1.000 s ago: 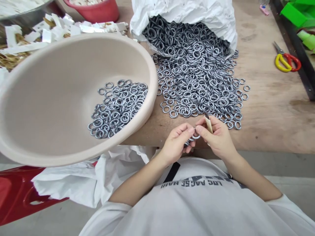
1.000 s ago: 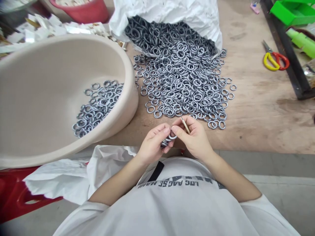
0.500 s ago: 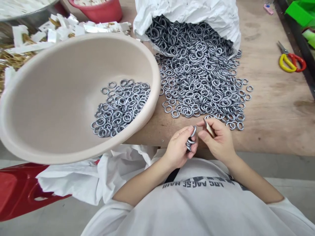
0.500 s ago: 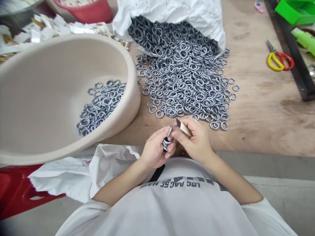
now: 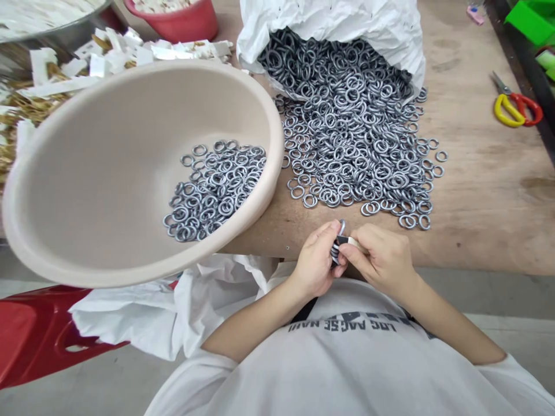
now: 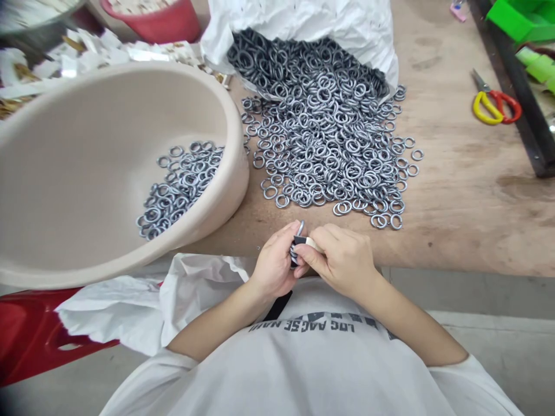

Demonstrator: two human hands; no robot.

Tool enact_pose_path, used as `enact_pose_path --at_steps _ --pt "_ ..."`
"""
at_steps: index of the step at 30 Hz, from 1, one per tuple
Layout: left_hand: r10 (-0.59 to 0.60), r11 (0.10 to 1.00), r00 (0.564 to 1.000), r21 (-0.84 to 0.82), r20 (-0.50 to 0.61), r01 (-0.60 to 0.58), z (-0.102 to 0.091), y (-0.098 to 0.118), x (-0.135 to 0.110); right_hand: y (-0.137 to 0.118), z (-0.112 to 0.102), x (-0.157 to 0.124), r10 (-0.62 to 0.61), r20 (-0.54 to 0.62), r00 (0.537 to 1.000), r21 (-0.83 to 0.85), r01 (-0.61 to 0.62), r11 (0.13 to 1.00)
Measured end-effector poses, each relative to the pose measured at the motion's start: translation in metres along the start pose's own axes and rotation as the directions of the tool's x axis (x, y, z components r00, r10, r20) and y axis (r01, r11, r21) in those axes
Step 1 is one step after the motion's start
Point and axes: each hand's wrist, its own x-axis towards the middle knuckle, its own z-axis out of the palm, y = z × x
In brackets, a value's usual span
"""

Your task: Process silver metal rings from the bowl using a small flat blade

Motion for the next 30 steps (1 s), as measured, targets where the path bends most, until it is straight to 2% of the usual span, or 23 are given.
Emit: enact_pose_path --at_steps 10,13,16,18,20,24,26,28,30 --pt "-0.017 1.000 1.000 -0.011 -0.005 0.017 0.000 -0.001 -0.001 0.001 0.001 -0.003 0.006 0.003 1.000 0.014 -0.006 1.000" --pt "-0.023 1.000 0.999 0.012 0.028 0.023 -0.001 0.001 0.000 0.002 0.001 -0.001 0.027 0.040 0.999 0.081 -0.031 0.996" --pt "-0.022 0.998 0.995 0.058 0.100 0.016 -0.006 0.001 -0.002 0.009 0.001 0.006 0.149 0.051 0.988 0.135 -0.154 0.979" --pt "-0.032 0.995 0.985 0.101 0.170 0.015 -0.009 0.000 -0.004 0.015 0.001 0.009 0.265 -0.016 0.964 0.126 -0.261 0.957" --pt "-0.027 0.992 0.979 0.123 0.200 0.002 -0.010 -0.002 -0.006 0.017 0.001 0.011 0.305 -0.080 0.949 0.178 -0.288 0.941" --pt "0.108 0.986 0.987 0.116 0.115 -0.122 -0.010 0.000 -0.013 -0.002 0.006 0.010 0.134 -0.045 0.990 0.442 -0.101 0.891" --pt "0.224 0.962 0.971 0.139 0.078 -0.233 -0.010 0.009 -0.024 -0.021 0.006 0.017 0.047 -0.050 0.998 0.519 -0.015 0.855" --pt "0.386 0.901 0.922 0.203 0.026 -0.383 -0.014 0.028 -0.040 -0.044 0.006 0.034 -0.032 -0.072 0.997 0.576 0.068 0.815" --pt "0.555 0.792 0.831 0.329 -0.039 -0.513 -0.023 0.055 -0.055 -0.068 0.007 0.061 -0.103 -0.067 0.992 0.637 0.122 0.761"
